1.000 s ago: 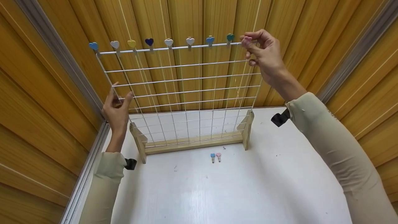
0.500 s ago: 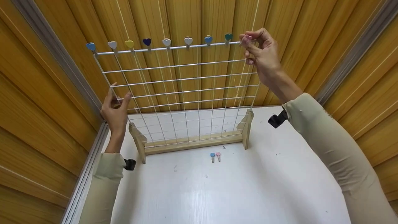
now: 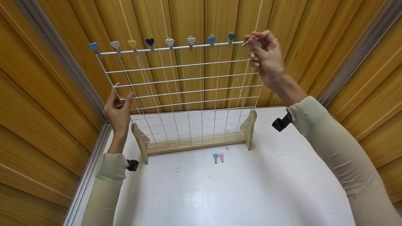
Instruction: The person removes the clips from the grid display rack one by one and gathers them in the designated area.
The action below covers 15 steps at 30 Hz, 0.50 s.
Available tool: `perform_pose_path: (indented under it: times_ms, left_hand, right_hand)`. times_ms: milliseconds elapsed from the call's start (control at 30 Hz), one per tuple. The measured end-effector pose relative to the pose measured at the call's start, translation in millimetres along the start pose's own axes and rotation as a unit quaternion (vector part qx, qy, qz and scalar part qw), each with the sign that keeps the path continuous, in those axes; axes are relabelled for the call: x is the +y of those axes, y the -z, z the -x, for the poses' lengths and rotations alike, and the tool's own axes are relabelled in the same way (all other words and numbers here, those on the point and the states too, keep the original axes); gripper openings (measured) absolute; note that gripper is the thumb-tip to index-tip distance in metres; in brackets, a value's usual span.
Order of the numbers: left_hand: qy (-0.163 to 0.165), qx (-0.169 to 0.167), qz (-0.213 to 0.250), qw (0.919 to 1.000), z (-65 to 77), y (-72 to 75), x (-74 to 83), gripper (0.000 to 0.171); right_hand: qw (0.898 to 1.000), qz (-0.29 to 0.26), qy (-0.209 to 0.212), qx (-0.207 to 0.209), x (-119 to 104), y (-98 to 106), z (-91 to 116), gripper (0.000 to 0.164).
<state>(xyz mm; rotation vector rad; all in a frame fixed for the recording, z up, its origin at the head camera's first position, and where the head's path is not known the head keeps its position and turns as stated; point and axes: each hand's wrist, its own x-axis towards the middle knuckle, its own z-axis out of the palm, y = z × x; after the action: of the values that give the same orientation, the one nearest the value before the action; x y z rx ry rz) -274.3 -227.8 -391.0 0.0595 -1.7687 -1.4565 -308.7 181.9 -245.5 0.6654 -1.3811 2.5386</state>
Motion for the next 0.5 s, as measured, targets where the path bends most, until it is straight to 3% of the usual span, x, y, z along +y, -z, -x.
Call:
perform_pose_path:
  times_ms: [200,367,500]
  left_hand:
    - [0.001,-0.004,-0.003,1.0,-0.7,1.4,-3.0,0.047]
    - [0.002,0.002,-0.014,0.9999,-0.1,1.3,-2.0,0.045]
    - [0.001,0.0,-0.009,1.0,2.6,-0.6,7.9,0.043]
  right_hand:
    - [0.998,0.057,0.01,-0.001,3.9,5.1,12.9,0.013]
    - [0.994,0.112,-0.008,0.003,13.1,10.3,26.1,0.014]
    - [0.992,0.126,-0.02,-0.007,22.1,16.6,36.1,0.017]
